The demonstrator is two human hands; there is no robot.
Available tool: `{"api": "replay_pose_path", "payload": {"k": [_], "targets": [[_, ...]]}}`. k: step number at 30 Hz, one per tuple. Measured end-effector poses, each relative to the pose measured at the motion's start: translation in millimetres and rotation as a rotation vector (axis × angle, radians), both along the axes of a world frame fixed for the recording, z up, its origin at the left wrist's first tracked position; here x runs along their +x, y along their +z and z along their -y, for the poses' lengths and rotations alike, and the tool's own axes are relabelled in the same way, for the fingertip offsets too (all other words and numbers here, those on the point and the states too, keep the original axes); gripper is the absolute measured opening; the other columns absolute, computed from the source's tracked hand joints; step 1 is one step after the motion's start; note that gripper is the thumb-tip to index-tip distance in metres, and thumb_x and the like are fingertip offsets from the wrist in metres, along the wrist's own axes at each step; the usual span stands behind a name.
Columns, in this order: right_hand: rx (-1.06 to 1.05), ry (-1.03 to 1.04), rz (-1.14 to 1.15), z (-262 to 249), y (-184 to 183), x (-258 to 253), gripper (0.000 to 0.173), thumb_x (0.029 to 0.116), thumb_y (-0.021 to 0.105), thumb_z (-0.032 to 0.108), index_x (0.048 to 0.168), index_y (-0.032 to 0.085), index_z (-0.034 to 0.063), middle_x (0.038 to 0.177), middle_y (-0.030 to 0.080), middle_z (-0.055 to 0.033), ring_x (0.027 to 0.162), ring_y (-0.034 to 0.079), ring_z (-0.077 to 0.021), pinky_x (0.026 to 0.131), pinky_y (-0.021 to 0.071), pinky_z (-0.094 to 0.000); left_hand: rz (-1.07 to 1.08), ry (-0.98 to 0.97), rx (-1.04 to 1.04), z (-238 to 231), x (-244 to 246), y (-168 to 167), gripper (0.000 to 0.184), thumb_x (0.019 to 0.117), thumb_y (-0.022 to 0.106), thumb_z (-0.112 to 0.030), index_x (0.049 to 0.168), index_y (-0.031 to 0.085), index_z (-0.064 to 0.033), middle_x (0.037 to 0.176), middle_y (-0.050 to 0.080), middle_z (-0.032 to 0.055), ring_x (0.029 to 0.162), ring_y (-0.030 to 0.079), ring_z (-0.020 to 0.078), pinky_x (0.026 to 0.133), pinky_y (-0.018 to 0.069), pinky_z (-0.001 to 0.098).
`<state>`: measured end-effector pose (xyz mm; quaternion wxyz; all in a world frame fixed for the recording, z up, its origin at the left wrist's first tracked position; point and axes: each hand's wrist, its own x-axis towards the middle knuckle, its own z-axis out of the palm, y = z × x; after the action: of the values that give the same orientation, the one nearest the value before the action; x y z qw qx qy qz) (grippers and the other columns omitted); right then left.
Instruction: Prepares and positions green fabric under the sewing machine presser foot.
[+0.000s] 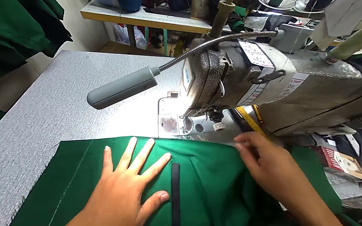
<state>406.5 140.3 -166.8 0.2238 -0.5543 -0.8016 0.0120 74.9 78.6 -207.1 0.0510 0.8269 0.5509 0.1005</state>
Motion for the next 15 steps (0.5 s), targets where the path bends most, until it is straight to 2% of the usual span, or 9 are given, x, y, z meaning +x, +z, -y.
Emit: {"api": "replay_pose_path", "payload": {"k": [1, 2, 3, 5, 8, 10, 12, 14, 15], "targets": [[0.052, -0.072, 0.099, -0.6, -1.2, 0.9, 0.029, 0.0978, 0.052, 0.022, 0.113, 0.07, 0.0063, 0.083, 0.069, -0.0088, 0.068, 0.068, -0.0253, 0.058, 0.058, -0.0466, -0.019, 0.01, -0.019, 1.4, -0.6, 2.1, 0.072, 0.0932, 0.016, -0.081, 0.153, 0.04, -0.05, 0.163, 0.038, 0.0107, 0.148, 0.031, 0.052, 0.098, 0.0168, 0.0907], [0.086, -0.104, 0.162, 0.5, -0.2, 0.0, 0.033, 0.0975, 0.052, 0.021, 0.118, 0.069, 0.0029, 0.093, 0.071, -0.0151, 0.081, 0.071, -0.0345, 0.068, 0.0585, -0.0546, -0.035, 0.019, -0.029, 1.7, -0.2, 4.3, 0.072, 0.0928, 0.016, -0.081, 0.153, 0.04, -0.0503, 0.164, 0.038, 0.0112, 0.148, 0.031, 0.0523, 0.098, 0.0172, 0.0907], [0.118, -0.097, 0.192, 3.4, 3.3, -3.8, 0.037, 0.0972, 0.05, 0.023, 0.121, 0.069, 0.0017, 0.102, 0.071, -0.0186, 0.092, 0.071, -0.0395, 0.076, 0.0578, -0.0584, -0.039, 0.022, -0.023, 0.1, 0.3, 6.3, 0.073, 0.0924, 0.016, -0.082, 0.153, 0.041, -0.0494, 0.163, 0.039, 0.0123, 0.148, 0.031, 0.0522, 0.099, 0.0174, 0.0905], [0.147, -0.009, 0.184, 19.1, 14.0, -21.7, 0.039, 0.0996, 0.049, 0.027, 0.122, 0.07, 0.0032, 0.111, 0.072, -0.0181, 0.103, 0.07, -0.0378, 0.085, 0.057, -0.0571, 0.001, 0.008, 0.101, -5.9, 1.2, 4.2, 0.073, 0.0944, 0.018, -0.079, 0.149, 0.05, -0.0439, 0.156, 0.048, 0.014, 0.144, 0.04, 0.0493, 0.1, 0.0216, 0.0887], [-0.077, 0.182, 0.101, 52.9, 21.8, -58.6, 0.04, 0.1065, 0.046, 0.03, 0.133, 0.065, 0.0068, 0.134, 0.067, -0.0153, 0.129, 0.061, -0.0346, 0.103, 0.0498, -0.0583, 0.093, -0.08, 0.197, -15.2, 4.8, 3.1, 0.067, 0.0992, 0.026, -0.071, 0.144, 0.059, -0.0339, 0.152, 0.055, 0.0079, 0.143, 0.046, 0.04, 0.105, 0.0235, 0.0848], [-0.269, 0.232, 0.062, 65.5, 9.8, -71.8, 0.054, 0.1083, 0.038, 0.044, 0.147, 0.055, 0.0098, 0.151, 0.054, -0.0152, 0.143, 0.048, -0.0369, 0.113, 0.0374, -0.0661, 0.076, -0.139, 0.084, -18.2, 7.3, 3.5, 0.07, 0.0969, 0.026, -0.074, 0.149, 0.052, -0.0352, 0.158, 0.048, 0.0049, 0.148, 0.038, 0.0394, 0.105, 0.0194, 0.0857], [-0.366, 0.205, 0.048, 69.9, -3.9, -71.5, 0.07, 0.1059, 0.033, 0.056, 0.155, 0.043, 0.0083, 0.16, 0.042, -0.0192, 0.149, 0.035, -0.0432, 0.116, 0.024, -0.074, 0.003, -0.178, -0.056, -21.8, 4.6, 3.2, 0.076, 0.0937, 0.021, -0.079, 0.157, 0.039, -0.04, 0.166, 0.034, 0.0028, 0.154, 0.025, 0.0397, 0.106, 0.0116, 0.0865], [-0.358, 0.196, 0.065, 64.5, -17.2, -63.1, 0.076, 0.1046, 0.026, 0.062, 0.158, 0.04, 0.0093, 0.162, 0.038, -0.0189, 0.151, 0.032, -0.0423, 0.117, 0.0197, -0.075, -0.021, -0.204, -0.091, -25.2, -1.7, 2.6, 0.077, 0.0928, 0.02, -0.08, 0.158, 0.035, -0.043, 0.168, 0.029, 0.001, 0.156, 0.02, 0.0371, 0.108, 0.0101, 0.0853], [-0.305, 0.208, 0.102, 59.3, -25.9, -56.7, 0.076, 0.1043, 0.023, 0.064, 0.158, 0.041, 0.0126, 0.162, 0.04, -0.0168, 0.151, 0.033, -0.0398, 0.116, 0.0228, -0.0735, -0.023, -0.213, -0.093, -25.6, -4.0, 2.1, 0.076, 0.0928, 0.02, -0.08, 0.158, 0.034, -0.0437, 0.168, 0.029, 0.0004, 0.156, 0.02, 0.036, 0.108, 0.0099, 0.0849]]}}
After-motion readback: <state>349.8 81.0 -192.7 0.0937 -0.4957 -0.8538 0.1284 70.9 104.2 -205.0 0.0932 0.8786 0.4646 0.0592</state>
